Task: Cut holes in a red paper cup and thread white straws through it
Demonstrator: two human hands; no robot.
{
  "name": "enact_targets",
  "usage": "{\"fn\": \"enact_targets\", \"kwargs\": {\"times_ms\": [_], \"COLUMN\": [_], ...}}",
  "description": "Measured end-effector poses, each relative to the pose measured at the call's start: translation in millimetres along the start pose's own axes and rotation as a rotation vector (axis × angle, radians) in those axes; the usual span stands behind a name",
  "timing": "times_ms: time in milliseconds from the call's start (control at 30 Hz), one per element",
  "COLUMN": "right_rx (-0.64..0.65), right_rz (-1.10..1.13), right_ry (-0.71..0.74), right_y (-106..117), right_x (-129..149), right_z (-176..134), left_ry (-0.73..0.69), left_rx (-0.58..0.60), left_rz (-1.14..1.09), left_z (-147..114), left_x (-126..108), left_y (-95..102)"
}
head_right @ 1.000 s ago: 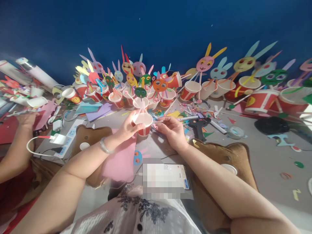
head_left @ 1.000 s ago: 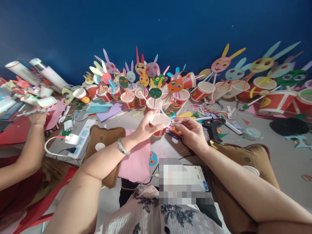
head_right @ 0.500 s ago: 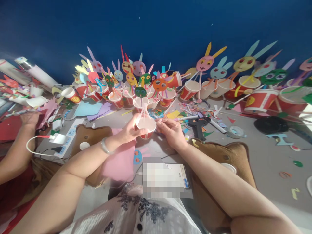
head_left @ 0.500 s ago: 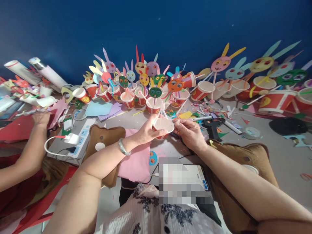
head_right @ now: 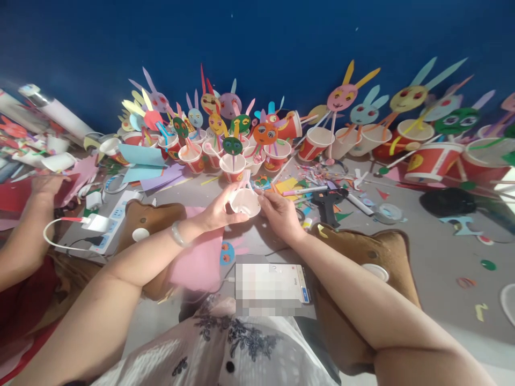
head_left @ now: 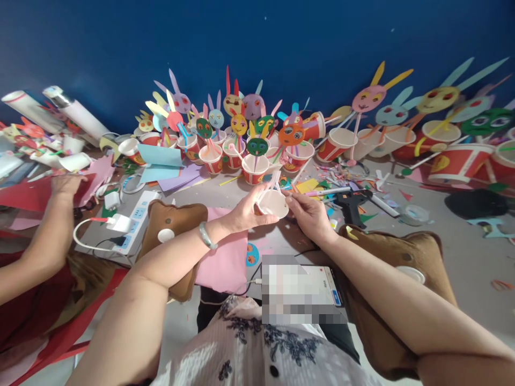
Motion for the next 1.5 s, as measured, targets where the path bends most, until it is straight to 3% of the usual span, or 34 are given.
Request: {"fn": "enact_targets", "kwargs": {"times_ms": [167,267,367,433,500,567,633,700,767,867,1033,1200,1500], "right_rx": [-0.049,-0.075,-0.08,-0.077,-0.077,-0.081,-0.079,-0.076,-0.068,-0.07,-0.079,-0.086,-0.076], "right_rz": [-0.065,-0.067,-0.059,-0.066,-0.07,-0.072,-0.073,-0.07,-0.063,-0.075,-0.125,-0.147,-0.15], "right_ry": [0.008,0.009,0.008,0.005,0.015,0.021,0.011,-0.002,0.003,0.026,0.062,0.074,0.086], "right_y": [1.9,2.2,1.3,0.3,-0.4,-1.0,-1.7,-2.3,-3.0,-2.8,-2.0,-1.6,-2.6], "right_x": [4.4,4.3,3.4,3.5,4.8,5.9,5.4,4.3,4.5,6.5,7.8,5.7,5.4], "right_z": [-2.6,-4.4,-4.8,-4.9,-5.2,-5.9,-6.5,-6.8,-6.8,-6.4,-4.5,-3.1,-1.4], "left_ry": [-0.046,-0.056,-0.148,-0.233,-0.389,-0.376,-0.251,-0.155,-0.038,0.099,0.223,0.214,0.267], "left_rx": [-0.013,-0.169,-0.481,-0.557,-0.42,0.035,0.368,0.519,0.548,0.532,0.645,0.616,0.662], "left_rz": [-0.008,0.024,0.244,0.446,0.631,0.76,0.916,1.085,1.228,1.338,1.194,1.16,1.14], "left_z": [3.1,-0.3,-19.2,-30.6,-35.3,-29.9,-37.6,-50.8,-59.4,-62.1,-56.7,-55.0,-49.1], "left_x": [-2.9,-11.3,-50.9,-89.6,-128.3,-136.1,-121.2,-103.0,-85.7,-72.9,-72.2,-81.2,-63.2], "left_y": [11.8,30.6,52.6,46.5,15.0,-43.5,-96.0,-131.9,-150.0,-157.1,-155.2,-152.0,-156.4]}}
Point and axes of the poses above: each hand's wrist, its own z-axis towards the middle knuckle, its own y-axis out of the back of the hand, x = y × z, the point moved 9 cm from there along z, towards the middle knuckle, and after that the axes turned 14 degrees about x, right-handed, at the moved point
